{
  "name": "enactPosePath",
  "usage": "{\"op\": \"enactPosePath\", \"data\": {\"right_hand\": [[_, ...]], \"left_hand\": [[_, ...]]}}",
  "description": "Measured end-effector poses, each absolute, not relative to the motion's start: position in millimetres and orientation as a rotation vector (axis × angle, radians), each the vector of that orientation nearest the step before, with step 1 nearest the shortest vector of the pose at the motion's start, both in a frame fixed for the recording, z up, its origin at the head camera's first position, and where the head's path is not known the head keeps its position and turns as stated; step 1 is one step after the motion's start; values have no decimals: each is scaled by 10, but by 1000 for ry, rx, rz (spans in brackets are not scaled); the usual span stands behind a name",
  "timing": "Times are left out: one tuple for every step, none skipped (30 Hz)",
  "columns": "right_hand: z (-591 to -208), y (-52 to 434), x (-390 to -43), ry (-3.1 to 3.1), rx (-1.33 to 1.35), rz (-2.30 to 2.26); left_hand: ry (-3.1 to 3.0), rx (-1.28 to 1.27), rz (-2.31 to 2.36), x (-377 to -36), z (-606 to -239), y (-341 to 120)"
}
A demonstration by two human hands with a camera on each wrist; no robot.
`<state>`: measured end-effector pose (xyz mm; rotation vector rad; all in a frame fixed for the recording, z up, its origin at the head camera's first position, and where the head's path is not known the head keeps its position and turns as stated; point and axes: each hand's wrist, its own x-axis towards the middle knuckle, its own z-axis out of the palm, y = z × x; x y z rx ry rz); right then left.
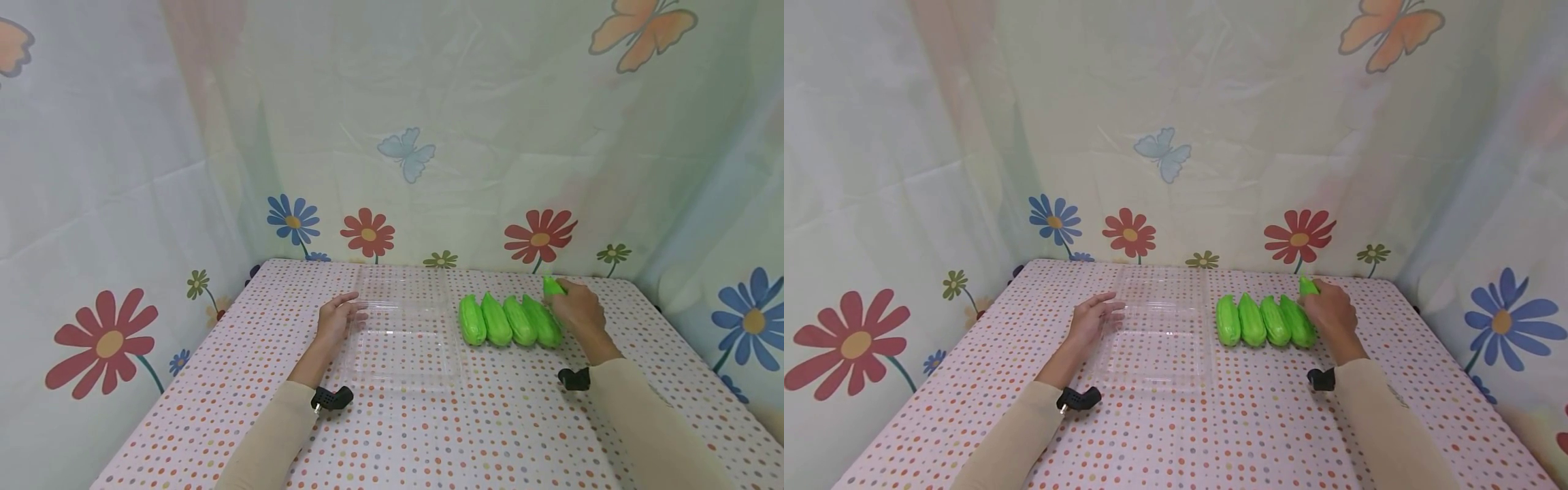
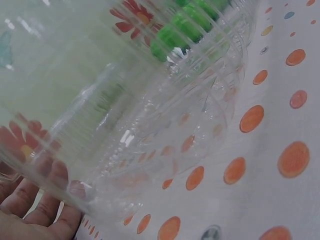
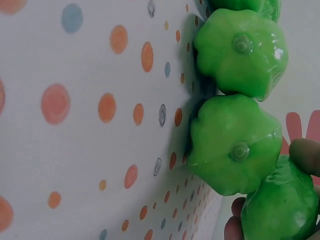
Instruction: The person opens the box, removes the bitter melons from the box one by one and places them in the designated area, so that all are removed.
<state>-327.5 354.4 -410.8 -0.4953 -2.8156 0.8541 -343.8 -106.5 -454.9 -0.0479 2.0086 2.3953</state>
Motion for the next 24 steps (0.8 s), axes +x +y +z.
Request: {"op": "enactPosePath", "data": {"right_hand": [[-4105, 3548, -3274, -2830, -494, 854], [-4104, 3553, -3275, -2843, -495, 858], [-4103, 3557, -3276, -2854, -497, 860], [-4105, 3560, -3278, -2862, -500, 862], [-4106, 3563, -3281, -2867, -504, 865], [-4109, 3568, -3283, -2872, -504, 867], [-4114, 3573, -3285, -2872, -505, 869], [-4119, 3581, -3288, -2873, -499, 867], [-4123, 3587, -3289, -2872, -493, 863], [-4127, 3592, -3288, -2873, -490, 860], [-4129, 3597, -3287, -2874, -491, 861], [-4132, 3603, -3284, -2877, -495, 862], [-4133, 3610, -3282, -2883, -500, 861], [-4134, 3617, -3279, -2894, -504, 856], [-4133, 3620, -3275, -2902, -521, 860], [-4134, 3625, -3270, -2913, -534, 859], [-4135, 3629, -3266, -2923, -546, 864], [-4139, 3636, -3266, -2936, -555, 870], [-4144, 3643, -3267, -2947, -560, 872], [-4148, 3646, -3268, -2955, -564, 878], [-4152, 3645, -3268, -2959, -568, 888], [-4156, 3645, -3269, -2964, -563, 892], [-4161, 3644, -3273, -2967, -561, 896], [-4168, 3644, -3278, -2969, -554, 895]], "left_hand": [[2010, -48, 2395, -3438, -4550, -1065], [2013, -48, 2395, -3438, -4549, -1064], [2014, -48, 2395, -3438, -4549, -1063], [2016, -47, 2394, -3438, -4549, -1063], [2017, -49, 2392, -3438, -4549, -1063], [2017, -51, 2391, -3440, -4549, -1064], [2019, -53, 2390, -3442, -4549, -1065], [2016, -55, 2390, -3445, -4548, -1067], [2016, -58, 2389, -3448, -4546, -1068], [2015, -61, 2389, -3453, -4544, -1069], [2017, -64, 2389, -3458, -4542, -1070], [2017, -64, 2389, -3462, -4539, -1070], [2013, -67, 2391, -3467, -4536, -1071], [2011, -68, 2392, -3471, -4533, -1071], [2012, -71, 2392, -3475, -4530, -1070], [2011, -72, 2393, -3479, -4530, -1071], [2012, -73, 2394, -3482, -4529, -1072], [2010, -73, 2394, -3482, -4527, -1070], [2010, -75, 2395, -3483, -4525, -1069], [2011, -77, 2394, -3483, -4523, -1068], [2012, -78, 2393, -3481, -4522, -1067], [2013, -79, 2392, -3480, -4520, -1065], [2013, -82, 2393, -3478, -4519, -1063], [2012, -86, 2394, -3477, -4517, -1061]]}}
